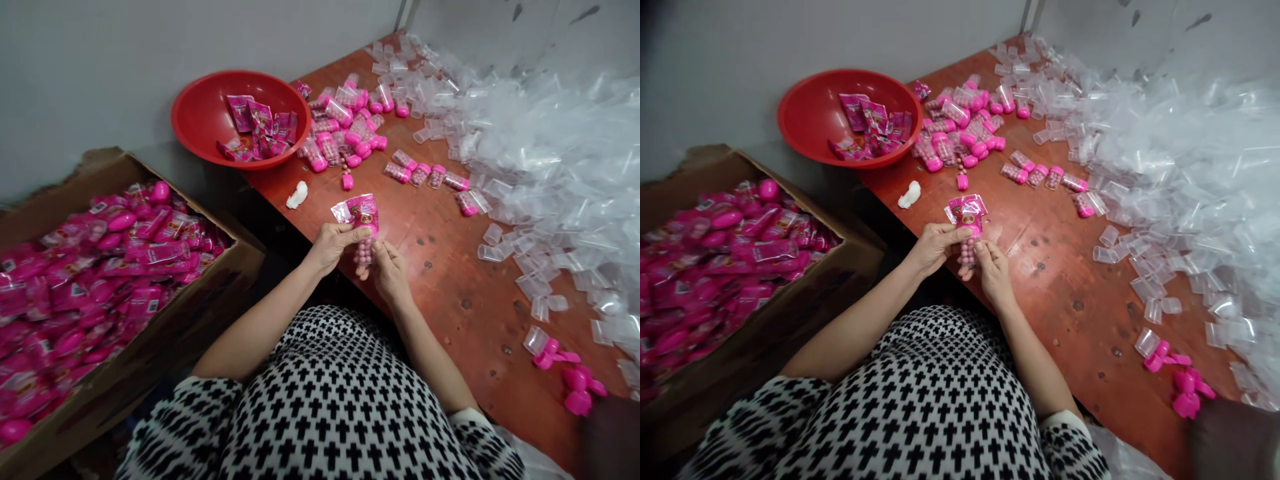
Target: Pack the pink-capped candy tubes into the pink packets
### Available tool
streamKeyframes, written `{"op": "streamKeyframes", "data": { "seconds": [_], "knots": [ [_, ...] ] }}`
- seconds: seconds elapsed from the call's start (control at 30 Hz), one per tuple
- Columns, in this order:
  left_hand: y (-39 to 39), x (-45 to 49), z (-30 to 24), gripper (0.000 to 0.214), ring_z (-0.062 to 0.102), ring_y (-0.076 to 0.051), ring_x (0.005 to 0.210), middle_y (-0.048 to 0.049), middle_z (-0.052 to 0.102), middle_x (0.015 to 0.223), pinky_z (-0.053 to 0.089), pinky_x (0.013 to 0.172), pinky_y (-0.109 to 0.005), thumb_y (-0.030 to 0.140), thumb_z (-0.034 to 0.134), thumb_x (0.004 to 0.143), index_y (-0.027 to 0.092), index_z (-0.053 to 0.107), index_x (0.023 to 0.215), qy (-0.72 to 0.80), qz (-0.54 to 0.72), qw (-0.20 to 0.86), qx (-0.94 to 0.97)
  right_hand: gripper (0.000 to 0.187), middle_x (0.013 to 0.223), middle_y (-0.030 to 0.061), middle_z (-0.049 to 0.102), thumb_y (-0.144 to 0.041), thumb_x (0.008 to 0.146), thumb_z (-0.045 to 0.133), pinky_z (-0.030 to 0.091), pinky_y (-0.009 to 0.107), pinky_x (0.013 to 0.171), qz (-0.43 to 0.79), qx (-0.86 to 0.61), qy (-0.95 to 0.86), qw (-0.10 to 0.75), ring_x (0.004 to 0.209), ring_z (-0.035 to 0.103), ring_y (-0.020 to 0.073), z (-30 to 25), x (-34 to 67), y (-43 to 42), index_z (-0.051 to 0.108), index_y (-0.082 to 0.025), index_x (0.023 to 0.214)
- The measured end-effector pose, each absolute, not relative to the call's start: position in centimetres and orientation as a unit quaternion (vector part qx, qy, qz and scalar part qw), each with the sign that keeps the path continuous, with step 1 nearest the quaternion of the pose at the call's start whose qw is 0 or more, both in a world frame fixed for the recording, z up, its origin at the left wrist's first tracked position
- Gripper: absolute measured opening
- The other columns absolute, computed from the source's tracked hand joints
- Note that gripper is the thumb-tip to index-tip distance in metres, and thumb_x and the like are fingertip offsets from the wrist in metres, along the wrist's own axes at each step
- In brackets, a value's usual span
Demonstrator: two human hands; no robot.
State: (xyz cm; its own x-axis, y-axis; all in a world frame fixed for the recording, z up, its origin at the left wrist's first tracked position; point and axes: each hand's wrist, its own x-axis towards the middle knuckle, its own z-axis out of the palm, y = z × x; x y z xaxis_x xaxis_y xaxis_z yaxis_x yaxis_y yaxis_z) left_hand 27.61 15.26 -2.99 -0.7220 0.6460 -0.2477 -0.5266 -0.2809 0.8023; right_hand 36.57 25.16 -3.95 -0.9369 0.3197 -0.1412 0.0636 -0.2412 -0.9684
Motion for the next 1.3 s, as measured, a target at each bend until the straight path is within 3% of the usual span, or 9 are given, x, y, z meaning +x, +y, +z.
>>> {"op": "streamKeyframes", "data": {
  "seconds": [0.2, 0.4, 0.6, 0.8, 1.03, 1.3],
  "knots": [
    [15.7, 28.3, -3.2, 0.031, 0.057, -0.011, 0.051, -0.0029, 0.062, 0.060, 0.047, 0.051, -0.026, 0.036, 0.081, 0.060, 0.009, 0.069, 0.067, 0.474, 0.807, 0.349, 0.048, 0.027, 0.066, -0.0044, 0.065, -0.044, 0.080, 0.064, 0.051, 0.018, 0.041, 0.731, -0.216, -0.623, 0.177, 0.046, 0.059, 0.0079, -4.0, 36.2, 25.1, 0.057, -0.020, 0.090],
    [16.0, 28.2, -3.1, 0.031, 0.056, -0.009, 0.052, -0.0027, 0.064, 0.060, 0.046, 0.054, -0.023, 0.036, 0.083, 0.057, 0.009, 0.069, 0.065, 0.451, 0.834, 0.319, -0.004, 0.031, 0.078, -0.0030, 0.070, -0.038, 0.075, 0.072, 0.058, 0.023, 0.054, 0.805, -0.181, -0.551, 0.123, 0.056, 0.065, 0.0099, -4.4, 36.3, 25.0, 0.056, -0.022, 0.095],
    [16.3, 28.9, -3.3, 0.030, 0.058, -0.010, 0.054, -0.0023, 0.065, 0.059, 0.048, 0.060, -0.024, 0.035, 0.084, 0.055, 0.010, 0.070, 0.066, 0.452, 0.837, 0.310, -0.015, 0.026, 0.081, -0.0022, 0.072, -0.030, 0.074, 0.074, 0.060, 0.023, 0.061, 0.753, -0.208, -0.594, 0.193, 0.059, 0.067, 0.0092, -4.4, 36.9, 24.3, 0.060, -0.021, 0.095],
    [15.5, 29.2, -3.7, 0.031, 0.057, -0.009, 0.052, -0.0035, 0.065, 0.059, 0.045, 0.053, -0.022, 0.037, 0.081, 0.058, 0.009, 0.070, 0.065, 0.474, 0.823, 0.311, -0.027, 0.029, 0.073, -0.0018, 0.072, -0.032, 0.068, 0.078, 0.058, 0.022, 0.051, 0.808, -0.211, -0.538, 0.115, 0.053, 0.067, 0.0116, -4.5, 37.1, 24.4, 0.058, -0.020, 0.087],
    [13.2, 28.1, -3.7, 0.031, 0.063, -0.014, 0.060, -0.0097, 0.070, 0.067, 0.051, 0.063, -0.028, 0.035, 0.083, 0.057, 0.007, 0.072, 0.068, 0.470, 0.773, 0.424, 0.045, 0.030, 0.074, -0.0019, 0.073, -0.029, 0.070, 0.077, 0.059, 0.023, 0.050, 0.795, -0.206, -0.561, 0.101, 0.052, 0.067, 0.0112, -4.5, 38.1, 24.1, 0.059, -0.020, 0.092],
    [13.9, 29.5, -3.8, 0.032, 0.056, -0.008, 0.053, -0.0038, 0.064, 0.061, 0.047, 0.055, -0.022, 0.034, 0.083, 0.056, 0.008, 0.066, 0.064, 0.423, 0.838, 0.341, -0.047, 0.033, 0.073, -0.0025, 0.073, -0.030, 0.068, 0.078, 0.058, 0.021, 0.051, 0.798, -0.209, -0.558, 0.089, 0.052, 0.067, 0.0106, -4.2, 37.9, 22.6, 0.056, -0.020, 0.091]
  ]
}}
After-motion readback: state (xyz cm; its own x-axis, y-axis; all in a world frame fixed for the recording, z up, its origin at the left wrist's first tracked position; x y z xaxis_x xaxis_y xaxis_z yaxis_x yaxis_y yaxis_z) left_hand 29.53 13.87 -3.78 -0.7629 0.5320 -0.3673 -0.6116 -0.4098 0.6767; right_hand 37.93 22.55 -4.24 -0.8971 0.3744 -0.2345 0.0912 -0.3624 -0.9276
